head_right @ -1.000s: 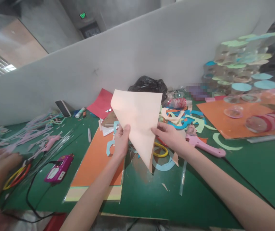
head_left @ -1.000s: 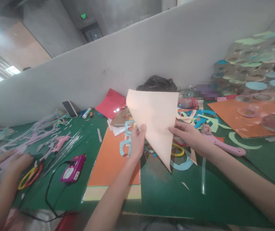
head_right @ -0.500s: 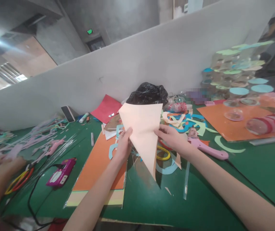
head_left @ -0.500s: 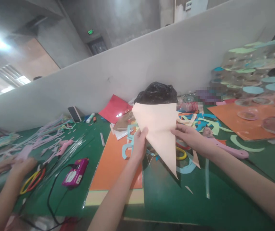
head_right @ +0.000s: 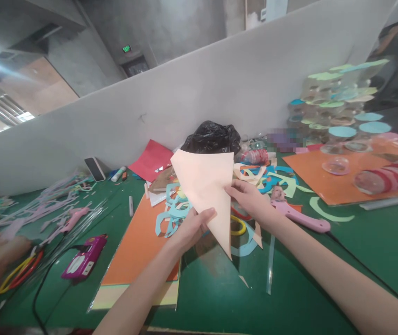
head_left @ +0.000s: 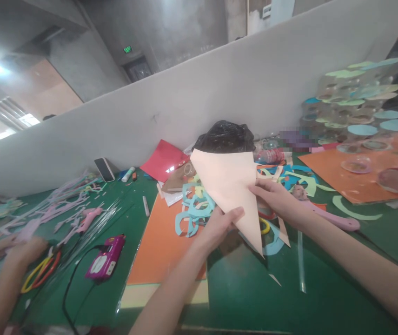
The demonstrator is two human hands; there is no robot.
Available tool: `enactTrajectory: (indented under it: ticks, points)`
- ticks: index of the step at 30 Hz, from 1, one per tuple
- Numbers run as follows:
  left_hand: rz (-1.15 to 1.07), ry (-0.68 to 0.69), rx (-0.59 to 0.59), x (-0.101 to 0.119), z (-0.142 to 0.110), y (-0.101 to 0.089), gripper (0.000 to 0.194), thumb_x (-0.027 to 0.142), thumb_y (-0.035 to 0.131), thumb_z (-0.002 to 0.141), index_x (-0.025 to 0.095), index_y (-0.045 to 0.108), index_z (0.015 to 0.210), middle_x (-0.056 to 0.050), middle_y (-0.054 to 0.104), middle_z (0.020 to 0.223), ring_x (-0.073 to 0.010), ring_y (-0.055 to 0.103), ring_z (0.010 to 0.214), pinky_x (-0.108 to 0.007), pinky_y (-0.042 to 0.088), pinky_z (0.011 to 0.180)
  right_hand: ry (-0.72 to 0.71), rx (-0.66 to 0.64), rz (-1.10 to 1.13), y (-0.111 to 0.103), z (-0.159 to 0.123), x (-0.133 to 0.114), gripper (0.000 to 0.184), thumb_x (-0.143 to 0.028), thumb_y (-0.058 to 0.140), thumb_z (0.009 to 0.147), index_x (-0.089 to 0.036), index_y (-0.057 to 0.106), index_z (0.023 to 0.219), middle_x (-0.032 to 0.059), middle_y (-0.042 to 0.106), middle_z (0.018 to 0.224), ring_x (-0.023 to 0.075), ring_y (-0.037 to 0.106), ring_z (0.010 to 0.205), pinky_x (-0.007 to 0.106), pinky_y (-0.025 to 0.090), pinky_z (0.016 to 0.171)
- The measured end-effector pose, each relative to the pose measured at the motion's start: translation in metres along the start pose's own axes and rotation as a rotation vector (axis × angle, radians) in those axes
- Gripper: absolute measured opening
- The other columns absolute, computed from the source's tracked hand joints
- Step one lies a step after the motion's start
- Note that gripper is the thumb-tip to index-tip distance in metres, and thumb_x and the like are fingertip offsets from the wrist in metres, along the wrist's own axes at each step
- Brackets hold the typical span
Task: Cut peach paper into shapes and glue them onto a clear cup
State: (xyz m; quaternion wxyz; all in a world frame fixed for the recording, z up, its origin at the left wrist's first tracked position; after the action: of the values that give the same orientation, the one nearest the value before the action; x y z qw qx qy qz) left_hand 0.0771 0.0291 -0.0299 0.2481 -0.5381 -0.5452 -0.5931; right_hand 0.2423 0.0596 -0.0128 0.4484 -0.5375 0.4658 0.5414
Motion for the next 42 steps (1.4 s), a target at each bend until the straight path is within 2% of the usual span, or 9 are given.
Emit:
enactTrajectory:
  ticks: [3, 7, 11, 13, 16, 18, 21, 28, 42]
  points:
    - [-0.067, 0.040, 0.035, -0.0054, -0.0026, 0.0082, 0.061, 0.030, 0.082, 0.072, 0.017, 0.061, 0.128, -0.013, 0.072, 0.118, -0.0245, 0.070, 0.098, -0.035, 0.054, 0.084, 0.007, 0.016, 0.048, 0.0004, 0.0007, 0.0019, 0.045, -0.058, 0.070, 0.075, -0.018, 0.068, 0.095, 0.0057, 0.070, 0.092, 0.0213, 0.063, 0.082, 0.032, 0.052, 0.071]
    - [-0.133, 0.138, 0.146, -0.0086, -0.0031, 0.0117, 0.055, 0.027, 0.080, 0.074, 0.016, 0.059, 0.124, -0.013, 0.070, 0.123, -0.0234, 0.069, 0.102, -0.034, 0.053, 0.089, 0.029, 0.068, 0.140, 0.0000, 0.0010, 0.0061, 0.040, -0.053, 0.071, 0.077, -0.022, 0.069, 0.102, 0.0051, 0.072, 0.099, 0.0259, 0.068, 0.090, 0.039, 0.055, 0.081]
    - [-0.069, 0.216, 0.238, -0.0063, -0.0046, 0.0106, 0.049, 0.028, 0.077, 0.077, 0.020, 0.056, 0.121, -0.010, 0.069, 0.125, -0.0232, 0.068, 0.109, -0.035, 0.053, 0.092, 0.016, 0.097, 0.148, -0.0012, 0.0006, 0.0088, 0.038, -0.051, 0.068, 0.083, -0.024, 0.069, 0.110, 0.0048, 0.073, 0.105, 0.0281, 0.069, 0.097, 0.040, 0.057, 0.083]
    - [-0.006, 0.211, 0.286, -0.0048, -0.0064, 0.0099, 0.048, 0.030, 0.077, 0.078, 0.023, 0.054, 0.120, -0.008, 0.070, 0.122, -0.0232, 0.070, 0.103, -0.035, 0.056, 0.088, 0.004, 0.085, 0.174, -0.0008, 0.0008, 0.0087, 0.038, -0.052, 0.069, 0.082, -0.024, 0.069, 0.108, 0.0049, 0.073, 0.105, 0.0279, 0.069, 0.098, 0.040, 0.057, 0.084]
    - [0.065, 0.148, 0.318, -0.0041, -0.0091, 0.0107, 0.049, 0.037, 0.076, 0.078, 0.025, 0.049, 0.117, -0.007, 0.072, 0.109, -0.0217, 0.073, 0.076, -0.036, 0.059, 0.070, 0.004, 0.077, 0.210, 0.0001, 0.0015, 0.0079, 0.038, -0.054, 0.072, 0.078, -0.023, 0.069, 0.099, 0.0053, 0.073, 0.103, 0.0277, 0.069, 0.097, 0.041, 0.058, 0.085]
    - [0.107, 0.118, 0.312, -0.0040, -0.0100, 0.0116, 0.050, 0.041, 0.076, 0.079, 0.025, 0.047, 0.116, -0.006, 0.072, 0.100, -0.0194, 0.070, 0.061, -0.034, 0.058, 0.057, 0.002, 0.081, 0.219, 0.0000, 0.0022, 0.0073, 0.035, -0.053, 0.073, 0.077, -0.023, 0.069, 0.095, 0.0052, 0.073, 0.103, 0.0275, 0.069, 0.097, 0.041, 0.058, 0.087]
    - [0.139, 0.139, 0.275, -0.0036, -0.0094, 0.0123, 0.051, 0.042, 0.076, 0.078, 0.024, 0.046, 0.115, -0.005, 0.071, 0.095, -0.0178, 0.067, 0.056, -0.030, 0.053, 0.048, 0.007, 0.106, 0.241, -0.0019, 0.0037, 0.0079, 0.031, -0.048, 0.075, 0.076, -0.023, 0.069, 0.093, 0.0042, 0.073, 0.102, 0.0266, 0.070, 0.096, 0.042, 0.057, 0.088]
    - [0.138, 0.102, 0.209, -0.0077, -0.0038, 0.0113, 0.042, 0.039, 0.078, 0.076, 0.017, 0.056, 0.105, -0.008, 0.073, 0.087, -0.0183, 0.068, 0.060, -0.030, 0.055, 0.055, -0.028, 0.165, 0.244, -0.0066, 0.0058, 0.0074, 0.028, -0.046, 0.075, 0.074, -0.022, 0.067, 0.085, 0.0025, 0.073, 0.095, 0.0236, 0.070, 0.089, 0.040, 0.056, 0.088]
    - [0.136, 0.086, 0.142, -0.0086, -0.0022, 0.0119, 0.043, 0.037, 0.071, 0.084, 0.013, 0.051, 0.114, -0.012, 0.077, 0.091, -0.0191, 0.072, 0.061, -0.028, 0.057, 0.056, -0.056, 0.148, 0.175, -0.0086, 0.0090, 0.0089, 0.029, -0.047, 0.076, 0.074, -0.022, 0.068, 0.088, 0.0018, 0.074, 0.087, 0.0228, 0.069, 0.084, 0.036, 0.057, 0.080]
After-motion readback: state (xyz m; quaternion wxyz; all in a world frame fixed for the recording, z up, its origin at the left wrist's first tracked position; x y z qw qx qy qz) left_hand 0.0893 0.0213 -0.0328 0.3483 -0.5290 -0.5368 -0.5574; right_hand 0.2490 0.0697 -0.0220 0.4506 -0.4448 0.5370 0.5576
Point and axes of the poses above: each hand's wrist, its own z-axis towards the middle knuckle, its own y-axis out of the palm, x = y × z, the point moved 3 cm from there along z, towards the middle knuckle
